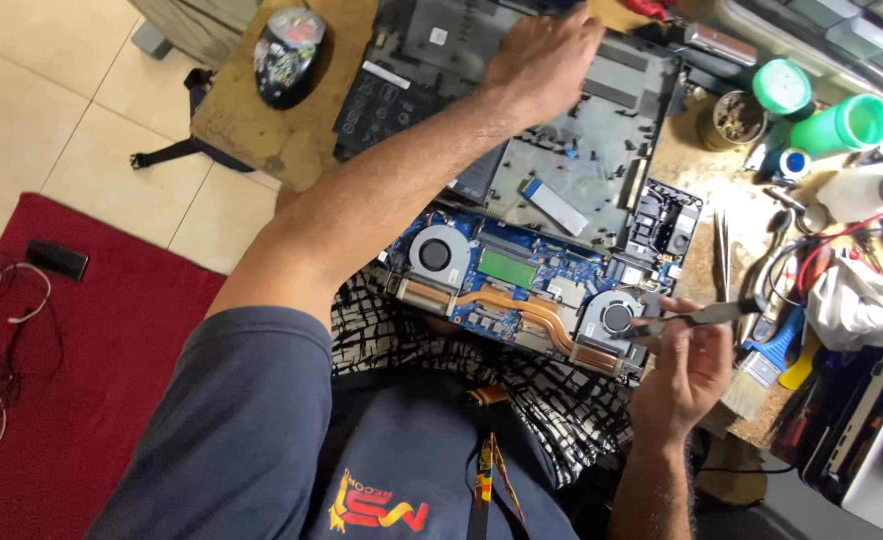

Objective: The person works on a disassembled laptop motherboard, connecting ribbon cables and securing cooling fans with screws. They use a screwdriver to tighten screws on the fan mounts and handle the laptop casing and internal components.

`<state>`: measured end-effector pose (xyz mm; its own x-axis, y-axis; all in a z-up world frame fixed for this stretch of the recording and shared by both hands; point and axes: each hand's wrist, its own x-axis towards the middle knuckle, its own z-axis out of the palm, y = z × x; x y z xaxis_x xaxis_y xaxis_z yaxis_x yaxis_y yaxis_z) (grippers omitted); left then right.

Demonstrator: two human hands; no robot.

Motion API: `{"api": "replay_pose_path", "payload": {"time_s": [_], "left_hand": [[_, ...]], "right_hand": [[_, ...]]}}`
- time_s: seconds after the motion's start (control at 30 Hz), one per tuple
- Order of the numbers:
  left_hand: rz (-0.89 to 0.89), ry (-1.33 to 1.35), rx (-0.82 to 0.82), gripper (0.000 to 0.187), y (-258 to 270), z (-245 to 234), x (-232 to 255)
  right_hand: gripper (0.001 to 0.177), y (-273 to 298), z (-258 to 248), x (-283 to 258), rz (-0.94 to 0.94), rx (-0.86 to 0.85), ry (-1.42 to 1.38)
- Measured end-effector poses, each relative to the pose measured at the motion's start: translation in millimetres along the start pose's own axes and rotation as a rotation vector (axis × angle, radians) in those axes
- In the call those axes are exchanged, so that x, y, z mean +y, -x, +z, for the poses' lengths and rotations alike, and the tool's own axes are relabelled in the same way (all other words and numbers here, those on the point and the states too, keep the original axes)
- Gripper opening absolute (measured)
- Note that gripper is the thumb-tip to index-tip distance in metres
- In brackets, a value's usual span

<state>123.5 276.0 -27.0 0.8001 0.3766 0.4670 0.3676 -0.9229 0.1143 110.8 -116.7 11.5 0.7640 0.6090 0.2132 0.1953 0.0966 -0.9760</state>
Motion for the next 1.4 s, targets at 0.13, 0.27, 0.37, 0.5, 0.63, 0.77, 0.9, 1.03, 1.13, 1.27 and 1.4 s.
{"api": "replay_pose_path", "payload": {"time_s": [0.13, 0.27, 0.37, 0.5, 0.63, 0.77, 0.9, 1.03, 1.13, 1.27, 1.4], "left_hand": [[-0.104, 0.557, 0.005, 0.021, 34, -85, 36], [-0.114, 0.916, -0.116, 0.042, 100, -188, 63], [-0.14, 1.067, -0.05, 0.034, 152, -202, 66], [-0.319, 1.181, 0.006, 0.024, 204, -199, 63], [-0.632, 1.307, 0.033, 0.024, 231, -203, 56], [-0.72, 1.387, 0.181, 0.021, 247, -210, 50], [-0.766, 1.452, 0.216, 0.019, 257, -206, 45], [-0.783, 1.571, 0.287, 0.017, 264, -203, 39], [-0.833, 1.632, 0.355, 0.02, 267, -203, 38], [-0.859, 1.709, 0.41, 0.015, 273, -191, 42], [-0.882, 1.758, 0.484, 0.017, 274, -188, 44]], "right_hand": [[0.017, -10, 1, -11, -0.043, 0.039, 0.021], [0.03, -22, 35, -38, -0.129, 0.082, -0.047], [0.057, -29, 60, -56, -0.292, -0.091, -0.048], [0.079, -29, 76, -23, -0.174, -0.078, -0.445], [0.08, -26, 128, -48, -0.235, -0.242, -0.299], [0.065, -18, 155, -66, -0.269, -0.287, -0.235], [0.06, -13, 173, -71, -0.307, -0.308, -0.246], [0.059, -12, 186, -73, -0.352, -0.339, -0.243], [0.06, -12, 190, -72, -0.434, -0.341, -0.237], [0.061, -10, 195, -70, -0.446, -0.331, -0.23], [0.062, -5, 197, -63, -0.406, -0.316, -0.346]]}}
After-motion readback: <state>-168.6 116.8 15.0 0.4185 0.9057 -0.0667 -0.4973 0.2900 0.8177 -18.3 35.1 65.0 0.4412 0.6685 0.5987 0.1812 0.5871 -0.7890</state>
